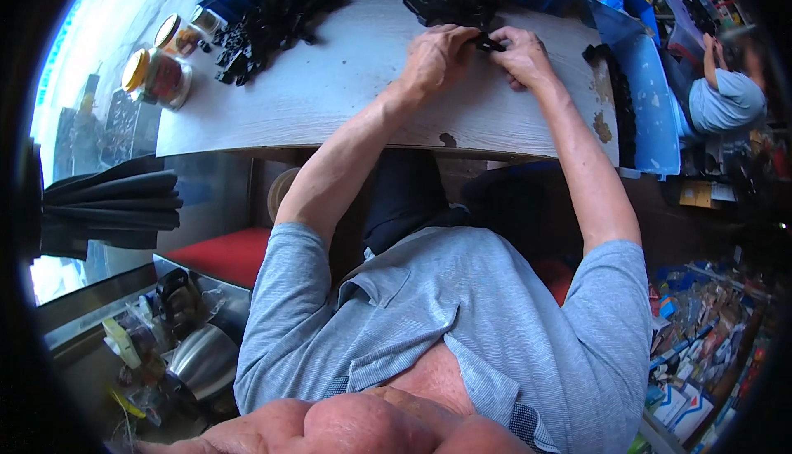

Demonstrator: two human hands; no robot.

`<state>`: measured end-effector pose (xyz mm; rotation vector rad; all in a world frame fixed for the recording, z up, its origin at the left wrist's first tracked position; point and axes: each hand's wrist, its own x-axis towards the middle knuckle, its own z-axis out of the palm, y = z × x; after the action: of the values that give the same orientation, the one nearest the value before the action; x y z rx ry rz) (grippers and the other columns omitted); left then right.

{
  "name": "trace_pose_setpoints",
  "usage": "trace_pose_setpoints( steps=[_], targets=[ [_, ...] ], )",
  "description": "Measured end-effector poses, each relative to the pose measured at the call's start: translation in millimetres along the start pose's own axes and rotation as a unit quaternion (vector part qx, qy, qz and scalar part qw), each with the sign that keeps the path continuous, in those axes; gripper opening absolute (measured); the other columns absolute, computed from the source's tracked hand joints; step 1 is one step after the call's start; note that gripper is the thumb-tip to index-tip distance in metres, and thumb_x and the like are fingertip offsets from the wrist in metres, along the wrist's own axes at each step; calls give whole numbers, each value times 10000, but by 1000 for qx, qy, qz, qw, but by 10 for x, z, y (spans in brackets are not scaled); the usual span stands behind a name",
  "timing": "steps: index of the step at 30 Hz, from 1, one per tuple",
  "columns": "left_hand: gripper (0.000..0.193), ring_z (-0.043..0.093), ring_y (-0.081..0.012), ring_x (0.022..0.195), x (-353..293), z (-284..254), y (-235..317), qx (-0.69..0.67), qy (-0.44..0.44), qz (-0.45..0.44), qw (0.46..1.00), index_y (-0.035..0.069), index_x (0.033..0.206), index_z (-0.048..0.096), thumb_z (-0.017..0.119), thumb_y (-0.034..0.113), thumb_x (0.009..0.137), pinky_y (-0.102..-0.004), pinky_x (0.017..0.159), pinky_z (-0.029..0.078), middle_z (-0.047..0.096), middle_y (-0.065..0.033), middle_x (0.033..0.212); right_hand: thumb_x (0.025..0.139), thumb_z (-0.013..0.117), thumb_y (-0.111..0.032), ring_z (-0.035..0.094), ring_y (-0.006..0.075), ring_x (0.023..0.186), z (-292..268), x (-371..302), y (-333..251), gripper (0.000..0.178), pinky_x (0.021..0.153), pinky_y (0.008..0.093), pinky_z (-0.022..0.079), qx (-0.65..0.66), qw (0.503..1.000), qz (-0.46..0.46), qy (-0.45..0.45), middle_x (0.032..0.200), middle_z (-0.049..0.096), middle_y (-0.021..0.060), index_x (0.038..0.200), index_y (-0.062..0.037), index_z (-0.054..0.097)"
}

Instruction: Manually assemble small black plastic components at a factory workbench.

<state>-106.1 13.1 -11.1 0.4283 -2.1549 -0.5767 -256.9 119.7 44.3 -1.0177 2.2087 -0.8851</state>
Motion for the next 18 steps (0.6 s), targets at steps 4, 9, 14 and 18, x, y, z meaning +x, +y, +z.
trace_pose_setpoints(
  steps=[4,9,14,18],
  targets=[
    [318,690,-312,984,1,-43,8,35,-63,16,997,149,1176,730,675,134,863,-413,844,563,730,-90,1078,841,688,-126,535,110,464,-9,53,78,335,411,270,459,4,1000,-4,-19,651,590,21,1175,-101,687],
    [369,683,-288,1020,62,-23,27,44,-82,106,990,149,1227,705,673,124,860,-405,862,562,716,-77,1127,846,625,-66,497,91,443,53,34,75,264,379,266,386,33,999,-20,-32,622,532,-13,1100,-109,679],
    [319,691,-288,1041,117,10,20,66,-115,113,985,116,1206,733,691,114,890,-382,898,559,722,-89,1143,846,576,-18,503,125,442,55,-14,22,336,385,290,381,16,1000,-15,-5,646,576,39,1163,-67,676],
    [343,686,-286,1076,74,68,-51,62,-98,142,983,123,1230,729,693,109,889,-389,928,547,713,-95,1198,832,559,-18,530,133,453,52,-1,44,367,395,293,420,10,1000,-24,1,657,596,50,1176,-66,678]
  ],
)
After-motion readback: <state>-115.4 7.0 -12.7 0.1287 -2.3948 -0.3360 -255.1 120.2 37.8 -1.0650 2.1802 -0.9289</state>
